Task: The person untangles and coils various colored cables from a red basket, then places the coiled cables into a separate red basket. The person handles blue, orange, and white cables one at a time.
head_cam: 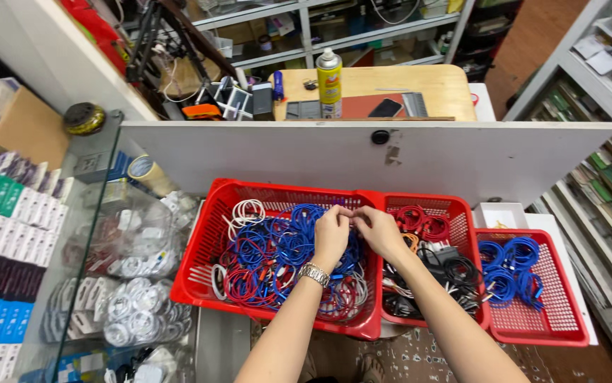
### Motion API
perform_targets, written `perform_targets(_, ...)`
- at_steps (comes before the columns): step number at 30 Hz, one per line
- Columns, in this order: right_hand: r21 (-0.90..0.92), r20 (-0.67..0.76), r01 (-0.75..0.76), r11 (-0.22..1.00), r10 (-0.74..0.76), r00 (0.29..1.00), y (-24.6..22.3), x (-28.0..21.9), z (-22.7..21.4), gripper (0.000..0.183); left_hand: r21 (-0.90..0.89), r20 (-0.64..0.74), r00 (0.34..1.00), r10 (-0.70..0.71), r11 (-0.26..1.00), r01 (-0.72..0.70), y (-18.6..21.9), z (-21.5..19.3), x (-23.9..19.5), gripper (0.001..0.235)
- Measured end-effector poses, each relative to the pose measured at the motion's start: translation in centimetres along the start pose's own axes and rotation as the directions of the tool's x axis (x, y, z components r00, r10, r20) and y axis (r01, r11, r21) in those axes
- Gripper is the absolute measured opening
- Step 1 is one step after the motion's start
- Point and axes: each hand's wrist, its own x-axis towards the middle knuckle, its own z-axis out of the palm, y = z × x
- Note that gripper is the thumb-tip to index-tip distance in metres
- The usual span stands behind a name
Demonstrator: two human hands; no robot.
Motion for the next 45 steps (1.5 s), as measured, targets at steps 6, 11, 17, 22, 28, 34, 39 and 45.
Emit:
perform_targets(6, -0.334, 0.335, -0.254, 0.908, 0.366, 0.868, 2.8, 1.2, 9.7, 0.049, -0.011, 0.054, 0.961, -0.272, 0.962, 0.273, -6.7, -8.5, 0.6, 0.018)
perform_targets(11, -0.365, 0.371, 0.048, 0.93, 0.098, 0.924, -0.5, 2.5, 10.0, 0.026, 0.135, 0.058, 0.948, -0.312, 0.944, 0.302, -9.7, -12.4, 0.4, 0.022)
perform_targets(17, -0.136, 0.194, 0.255, 0.957, -0.226, 0.954, -14.2, 5.2, 1.8, 0.031, -0.135, 0.232, 0.968, 0.099, 0.988, -0.068, -9.8, -12.0, 0.9, 0.036)
perform_targets(22, 0.062, 0.161, 0.07, 0.996, -0.079, 0.984, -19.5, 2.9, -2.1, 0.032, -0.023, 0.253, 0.94, -0.227, 0.97, 0.24, -9.2, -13.0, 2.5, 0.03)
perform_targets(28, 0.038, 0.238, -0.008, 0.999, -0.002, 0.971, -14.5, 2.2, -2.8, 0.033, -0.186, 0.326, 0.936, -0.13, 0.962, 0.198, -4.6, -18.9, 4.2, 0.027)
perform_targets(34, 0.061, 0.185, 0.078, 0.995, -0.088, 0.979, -9.4, 4.2, 1.5, 0.032, 0.295, 0.6, 0.798, 0.062, 0.91, -0.293, 4.8, -19.8, 1.5, 0.028)
perform_targets(39, -0.069, 0.223, 0.275, 0.959, -0.254, 0.941, -6.8, 6.1, 5.1, 0.03, 0.106, 0.608, 0.728, 0.316, 0.877, -0.469, 7.7, -19.0, -0.5, 0.021)
perform_targets(45, 0.322, 0.63, -0.274, 0.906, 0.011, 0.776, -7.4, 1.1, 6.5, 0.026, -0.507, 0.214, 0.977, -0.005, 0.854, 0.116, 2.8, -20.9, 3.1, 0.02)
